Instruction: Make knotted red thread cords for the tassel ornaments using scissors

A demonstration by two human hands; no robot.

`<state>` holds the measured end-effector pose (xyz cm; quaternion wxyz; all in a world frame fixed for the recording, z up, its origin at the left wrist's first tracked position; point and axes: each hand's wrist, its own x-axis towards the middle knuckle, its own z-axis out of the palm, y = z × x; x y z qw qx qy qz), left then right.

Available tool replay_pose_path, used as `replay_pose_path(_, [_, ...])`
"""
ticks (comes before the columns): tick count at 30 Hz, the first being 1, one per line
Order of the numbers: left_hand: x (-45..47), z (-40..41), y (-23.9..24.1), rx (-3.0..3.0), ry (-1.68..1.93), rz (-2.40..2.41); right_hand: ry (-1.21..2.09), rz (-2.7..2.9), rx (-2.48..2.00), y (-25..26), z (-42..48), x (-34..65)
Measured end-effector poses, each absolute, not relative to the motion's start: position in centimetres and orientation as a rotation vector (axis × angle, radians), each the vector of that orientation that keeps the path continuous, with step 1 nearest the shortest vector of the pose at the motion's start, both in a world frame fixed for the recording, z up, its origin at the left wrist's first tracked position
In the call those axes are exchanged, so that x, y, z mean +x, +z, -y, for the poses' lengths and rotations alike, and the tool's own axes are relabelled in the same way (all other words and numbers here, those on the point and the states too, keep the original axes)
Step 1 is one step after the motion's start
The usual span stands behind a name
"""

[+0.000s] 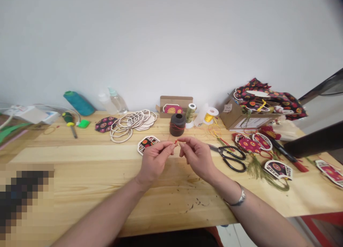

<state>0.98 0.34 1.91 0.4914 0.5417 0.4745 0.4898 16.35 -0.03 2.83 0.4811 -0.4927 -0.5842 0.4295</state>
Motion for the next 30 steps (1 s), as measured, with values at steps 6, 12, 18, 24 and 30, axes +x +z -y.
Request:
replay_pose_path(6, [0.8,-0.5,1.6,1.279,1.152,-1.083,1.254,1.280,-1.124,3.3,-0.5,16.4])
replay_pose_path(12, [0.8,-0.5,1.3,1.232,1.098,-1.033,1.504,1.110,-1.115,3.9,-0.4,16.6])
replay_pose_path(18, [0.8,-0.5,1.4,1.203,1.053,-1.000,1.642,1.064,-1.064,3.7,-0.9,17.1])
replay_pose_path(24, [0.9,-0.5,1.8,1.221,1.049,-1.003,1.646,1.087,-1.061,3.6,-1.0,17.3])
replay_pose_path(30, [1.0,-0.4,2.1,1.287,1.053,-1.034,1.687,1.080,-1.051,3.6,-1.1,17.6])
